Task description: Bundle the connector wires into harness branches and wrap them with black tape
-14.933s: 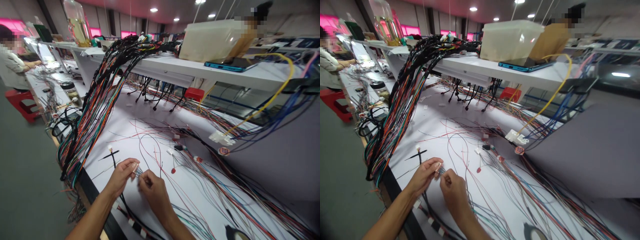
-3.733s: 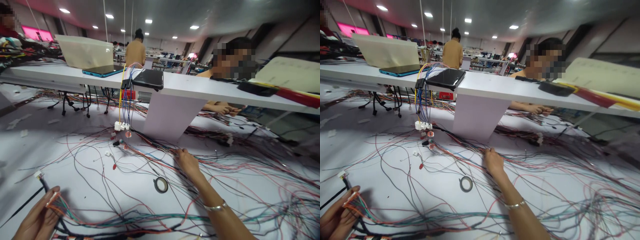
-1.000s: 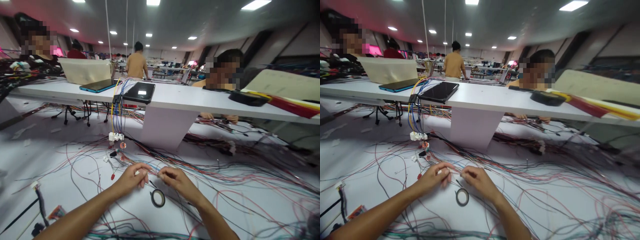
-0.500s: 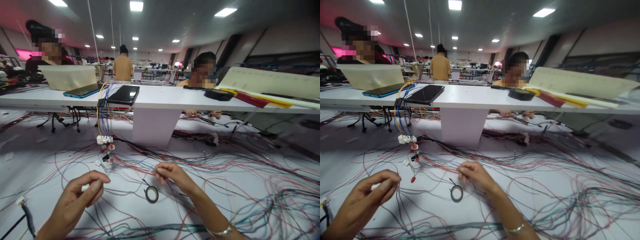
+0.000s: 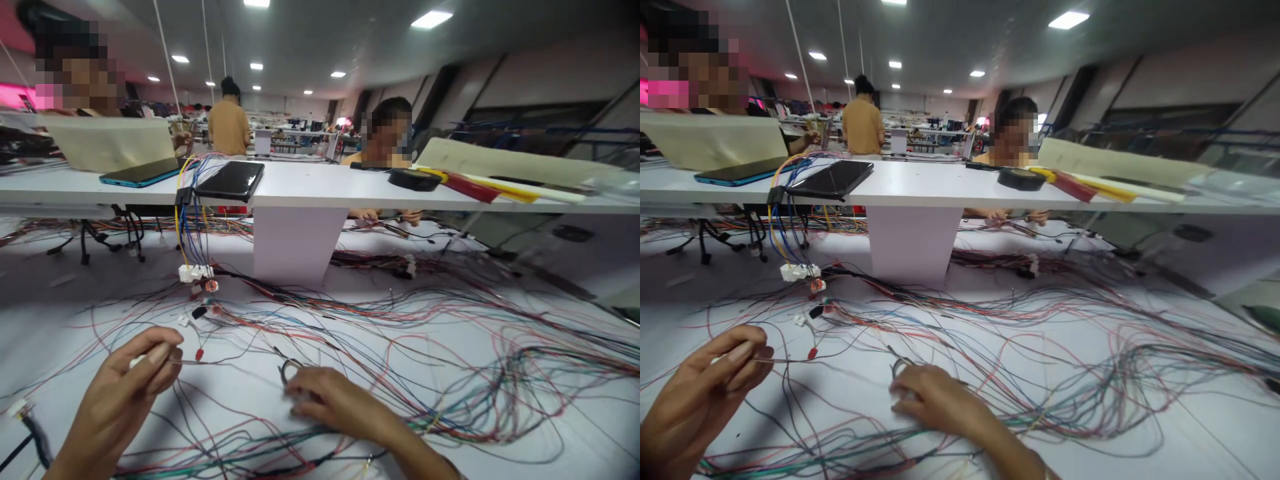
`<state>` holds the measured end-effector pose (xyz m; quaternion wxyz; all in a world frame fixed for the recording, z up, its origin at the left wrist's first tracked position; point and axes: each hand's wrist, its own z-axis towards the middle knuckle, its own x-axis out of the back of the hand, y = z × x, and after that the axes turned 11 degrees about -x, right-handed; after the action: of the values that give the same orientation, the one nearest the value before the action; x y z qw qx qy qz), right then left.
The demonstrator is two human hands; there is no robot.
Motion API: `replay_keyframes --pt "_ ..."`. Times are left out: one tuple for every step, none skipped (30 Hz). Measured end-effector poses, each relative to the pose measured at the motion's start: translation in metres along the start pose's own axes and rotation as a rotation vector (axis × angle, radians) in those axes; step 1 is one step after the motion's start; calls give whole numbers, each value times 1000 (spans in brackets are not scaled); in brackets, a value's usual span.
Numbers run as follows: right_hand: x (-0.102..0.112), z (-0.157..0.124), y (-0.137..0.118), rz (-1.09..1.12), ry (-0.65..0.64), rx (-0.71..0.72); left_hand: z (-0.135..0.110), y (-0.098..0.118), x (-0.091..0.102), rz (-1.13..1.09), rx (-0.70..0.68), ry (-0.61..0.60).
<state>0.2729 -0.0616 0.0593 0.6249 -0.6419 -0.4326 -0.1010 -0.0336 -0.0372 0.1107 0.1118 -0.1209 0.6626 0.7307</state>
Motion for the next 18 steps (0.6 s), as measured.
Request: replay_keyframes --pt "-3 -5 0 -75 43 6 0 1 -2 -8 -9 0" --pt "-3 -11 0 -127 142 -4 0 2 -2 -12 -16 0" --pt "0 -19 0 -165 286 -32 0 1 -2 -13 -15 4" --pt "5 -28 1 -192 449 -57 0 1 -1 -14 -9 11" --pt "11 -37 2 -216 604 -74 0 1 1 -20 0 21" --pt "16 -46 2 -230 721 -74 -1 1 3 -31 9 32" --pt "20 -54 2 -230 799 -65 -2 1 5 -47 9 39" --pt "23 -60 2 -211 838 -60 -3 2 7 -68 -1 39" --pt "23 -64 0 -175 835 -68 -5 3 10 -89 -21 38" --pt "23 -66 -2 -131 796 -88 -7 5 11 -107 -49 37" --pt "21 -65 -4 -87 733 -111 -9 8 13 -120 -73 36" --pt "19 -63 -6 -42 665 -122 -11 10 14 -128 -90 33" --pt "17 -59 -8 7 619 -125 -13 11 15 -131 -98 26" --pt "15 -55 -10 61 616 -118 -14 13 15 -129 -98 19" --pt "13 -51 -11 114 651 -106 -16 14 16 -123 -96 13" --pt "12 -47 -12 159 684 -100 -17 14 17 -116 -97 10" --pt "11 -43 -13 189 673 -96 -18 15 17 -108 -98 17" --pt "11 -40 -13 207 610 -93 -18 15 17 -105 -102 31"
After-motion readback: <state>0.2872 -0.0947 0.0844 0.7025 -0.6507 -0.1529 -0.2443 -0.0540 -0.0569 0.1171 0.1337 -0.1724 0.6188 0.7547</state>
